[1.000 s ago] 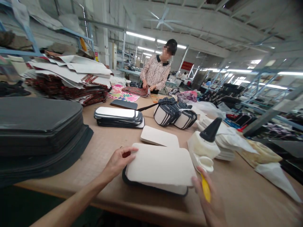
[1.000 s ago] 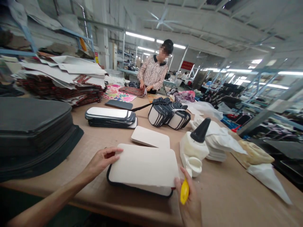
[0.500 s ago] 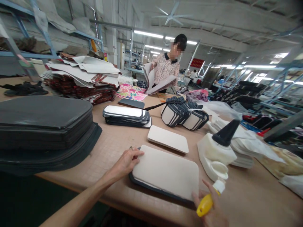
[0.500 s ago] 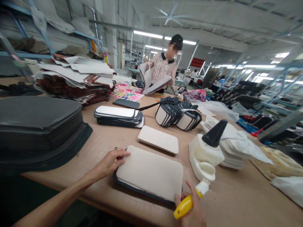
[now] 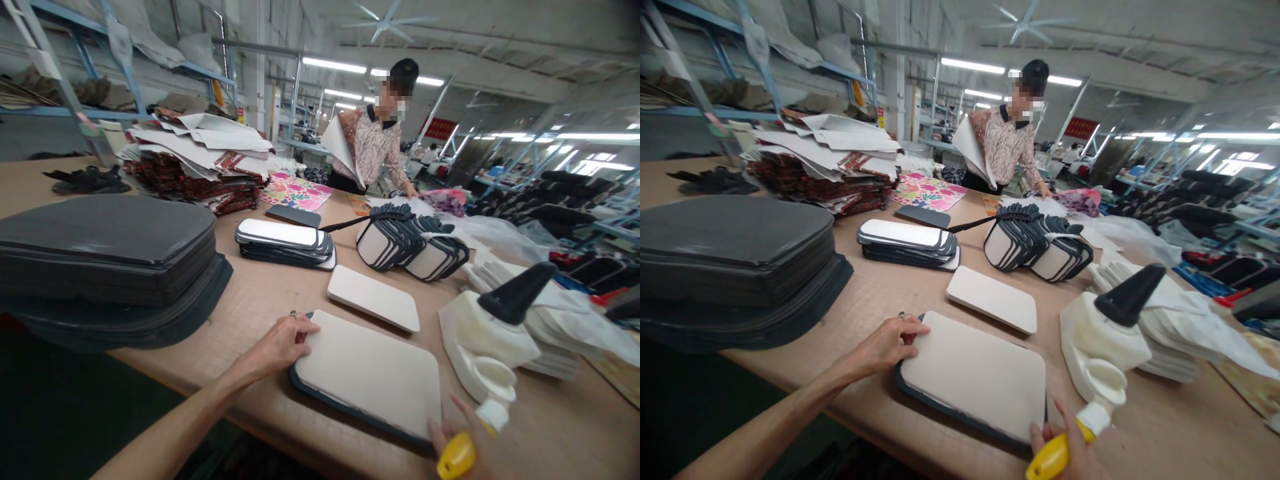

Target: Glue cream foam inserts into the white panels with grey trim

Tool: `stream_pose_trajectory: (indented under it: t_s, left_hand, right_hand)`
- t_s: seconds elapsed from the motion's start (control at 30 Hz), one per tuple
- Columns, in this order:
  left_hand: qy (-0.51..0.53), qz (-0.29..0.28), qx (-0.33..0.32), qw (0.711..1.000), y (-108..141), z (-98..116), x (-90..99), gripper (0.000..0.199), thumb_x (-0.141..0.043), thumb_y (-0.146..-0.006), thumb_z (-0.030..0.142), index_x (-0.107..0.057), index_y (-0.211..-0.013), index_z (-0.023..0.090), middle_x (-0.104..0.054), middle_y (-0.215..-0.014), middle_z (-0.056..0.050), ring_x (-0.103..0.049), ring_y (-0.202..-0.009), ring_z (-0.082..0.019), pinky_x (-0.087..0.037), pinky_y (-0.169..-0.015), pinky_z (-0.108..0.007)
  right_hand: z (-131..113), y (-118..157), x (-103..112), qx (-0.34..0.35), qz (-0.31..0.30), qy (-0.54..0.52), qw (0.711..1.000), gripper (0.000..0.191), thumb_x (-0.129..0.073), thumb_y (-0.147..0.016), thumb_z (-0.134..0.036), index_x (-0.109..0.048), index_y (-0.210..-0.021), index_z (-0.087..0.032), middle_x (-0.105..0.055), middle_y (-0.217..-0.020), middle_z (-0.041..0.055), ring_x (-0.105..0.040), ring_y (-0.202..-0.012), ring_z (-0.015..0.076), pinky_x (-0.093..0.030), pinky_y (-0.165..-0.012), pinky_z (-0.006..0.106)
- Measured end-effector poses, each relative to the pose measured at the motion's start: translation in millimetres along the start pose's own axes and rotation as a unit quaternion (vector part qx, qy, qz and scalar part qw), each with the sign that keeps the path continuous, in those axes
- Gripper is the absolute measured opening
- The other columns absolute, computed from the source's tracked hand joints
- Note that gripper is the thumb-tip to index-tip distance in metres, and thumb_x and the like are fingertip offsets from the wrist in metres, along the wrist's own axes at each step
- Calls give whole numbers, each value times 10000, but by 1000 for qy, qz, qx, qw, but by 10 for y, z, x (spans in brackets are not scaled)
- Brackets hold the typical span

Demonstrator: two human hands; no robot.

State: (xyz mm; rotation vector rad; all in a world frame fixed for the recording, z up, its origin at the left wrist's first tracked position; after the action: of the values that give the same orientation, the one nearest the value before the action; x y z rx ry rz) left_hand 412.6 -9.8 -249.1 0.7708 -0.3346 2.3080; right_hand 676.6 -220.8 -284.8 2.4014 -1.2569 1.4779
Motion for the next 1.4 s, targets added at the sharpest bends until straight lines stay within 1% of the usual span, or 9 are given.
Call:
stream_pose_trajectory:
  t_s: [0.1,0.3,0.67,0.87,0.97,1.03,1.13,1.27,1.4]
  left_hand:
    - [-17,-2,-16,1000,-3,5,-26,398,-598,-645,70,-656,-1025,173,-566,-818,-5,-535,-732,-139,-428,-718,-245]
    - [-31,-18,-13,999,-105,-79,-62,408,-568,-655,98,-646,-1049,171,-562,-801,-6,-544,-714,-144,-423,-718,-263]
    - [-20,-45,3,999,-162,-54,-62,377,-552,-657,195,-657,-1019,169,-559,-803,-10,-558,-710,-159,-441,-725,-280]
    - [-101,-37,-7,994,-130,4,-65,326,-531,-675,168,-654,-977,187,-572,-950,-45,-557,-803,-188,-446,-782,-319]
    - [-204,24,-75,976,-51,192,-54,411,-513,-641,88,-619,-1019,208,-499,-1196,-83,-426,-1108,-288,-352,-939,-441]
    - [-234,-16,-148,961,11,390,-170,525,-479,-594,13,-584,-1059,233,-469,-1257,-64,-350,-1188,-287,-310,-982,-450]
    - [-226,-120,-200,946,48,633,-379,439,-432,-642,-10,-584,-981,225,-562,-1110,-38,-466,-1056,-205,-390,-916,-332]
    - [-313,-64,-145,937,-102,723,-447,219,-430,-776,124,-585,-922,176,-595,-940,-88,-521,-885,-242,-428,-829,-421]
    - [-331,-67,-196,921,-146,720,-624,421,-481,-730,108,-497,-1148,158,-553,-1145,-111,-482,-1065,-278,-384,-929,-431]
  right_hand:
    - [1,-33,20,-1,5,7,1000,534,-533,-708,-523,-569,-1137,-207,-656,-713,67,-618,-657,263,-455,-652,383]
    - [22,-147,12,-52,-79,-105,990,542,-529,-721,-505,-511,-1142,-165,-672,-702,30,-636,-676,212,-480,-664,317]
    - [13,-198,-21,3,-113,-94,989,446,-523,-744,-409,-498,-1111,-157,-661,-665,-2,-631,-607,176,-470,-624,289]
    - [-2,-147,6,39,-37,9,999,367,-500,-765,-392,-527,-1075,-198,-656,-671,16,-623,-641,224,-439,-647,355]
    - [-95,-79,13,98,25,90,991,354,-475,-798,-403,-535,-1072,-187,-667,-791,81,-614,-741,278,-415,-680,405]
    - [-175,-24,-17,157,58,112,979,326,-400,-845,-348,-538,-1092,-187,-652,-963,134,-594,-887,308,-397,-732,438]
    - [-221,25,-74,233,75,110,963,325,-316,-870,-222,-570,-1073,-212,-619,-1089,144,-577,-978,289,-369,-806,455]
    - [-172,-44,-75,271,70,112,954,290,-387,-835,-200,-609,-1019,-228,-655,-1034,115,-618,-901,265,-393,-810,447]
    - [-398,-133,-185,283,108,86,949,193,-475,-821,-223,-650,-899,-245,-678,-964,89,-632,-891,273,-438,-811,449]
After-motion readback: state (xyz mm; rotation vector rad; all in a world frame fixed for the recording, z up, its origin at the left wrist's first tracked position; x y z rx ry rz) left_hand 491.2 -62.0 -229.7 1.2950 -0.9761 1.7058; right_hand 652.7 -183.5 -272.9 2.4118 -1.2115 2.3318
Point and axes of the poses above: each hand's wrist, its own y-axis away from the middle knuckle, its own x-axis out of the back of the hand, z = x × y, the point moved 7 cm from there along -y, towards the middle knuckle
